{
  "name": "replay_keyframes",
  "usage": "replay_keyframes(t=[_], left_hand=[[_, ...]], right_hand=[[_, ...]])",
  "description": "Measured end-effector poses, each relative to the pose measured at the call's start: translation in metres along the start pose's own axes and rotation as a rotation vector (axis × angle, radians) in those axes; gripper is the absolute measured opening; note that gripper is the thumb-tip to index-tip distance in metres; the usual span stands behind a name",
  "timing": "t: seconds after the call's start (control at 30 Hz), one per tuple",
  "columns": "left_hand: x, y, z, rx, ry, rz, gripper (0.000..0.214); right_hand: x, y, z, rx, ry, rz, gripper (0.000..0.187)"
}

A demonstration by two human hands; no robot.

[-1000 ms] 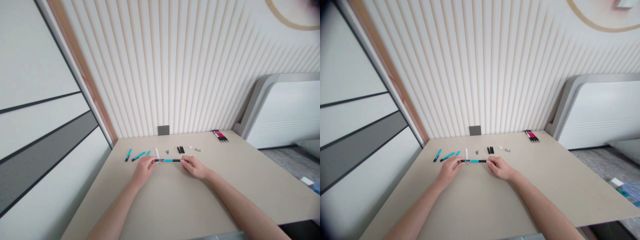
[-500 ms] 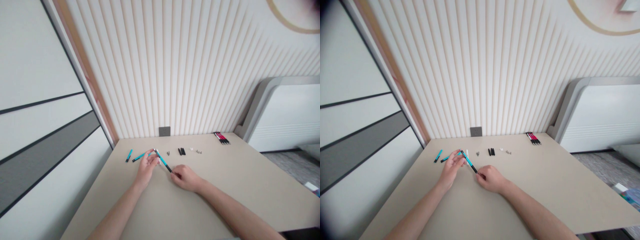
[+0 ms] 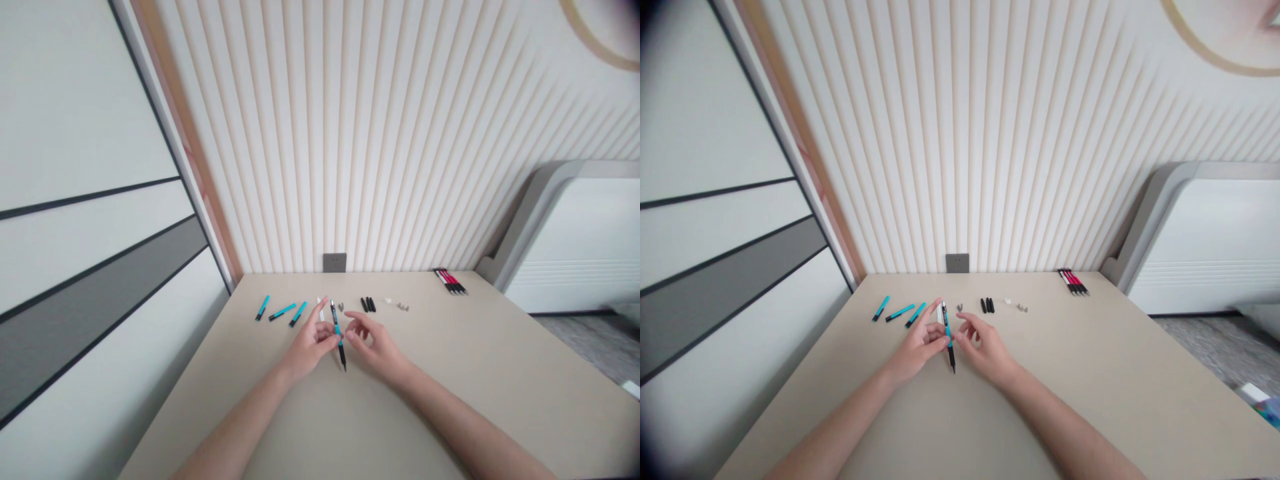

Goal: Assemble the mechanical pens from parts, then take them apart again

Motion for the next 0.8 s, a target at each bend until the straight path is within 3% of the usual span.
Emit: replay_keyframes(t=[0.17, 0.53, 0.8], left_hand=[[-0.002, -0.005, 0.009, 0.053, -0.102, -0.009, 0.094], [0.0, -0.012, 0.01, 0.042, -0.092, 0.002, 0.091], [-0.002, -0.012, 0.01, 0.052, -0.106, -0.011, 0.091]], right_hand=[[0.003, 0.0, 0.007, 0.162, 0.003, -0.001, 0.058], [0.004, -0.004, 0.007, 0.312, 0.055, 0.065, 0.039], [0.007, 0.007, 0.002, 0.434, 0.159, 0.108, 0.046]])
Point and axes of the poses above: each hand's wrist, its own x-axis towards the middle knuckle, its own z-axis out of the palm, y = z × x, the point moved 4 cm from there along x, towards the middle knuckle, and after that the axes turned 2 degrees about y, right-handed, at the moved point
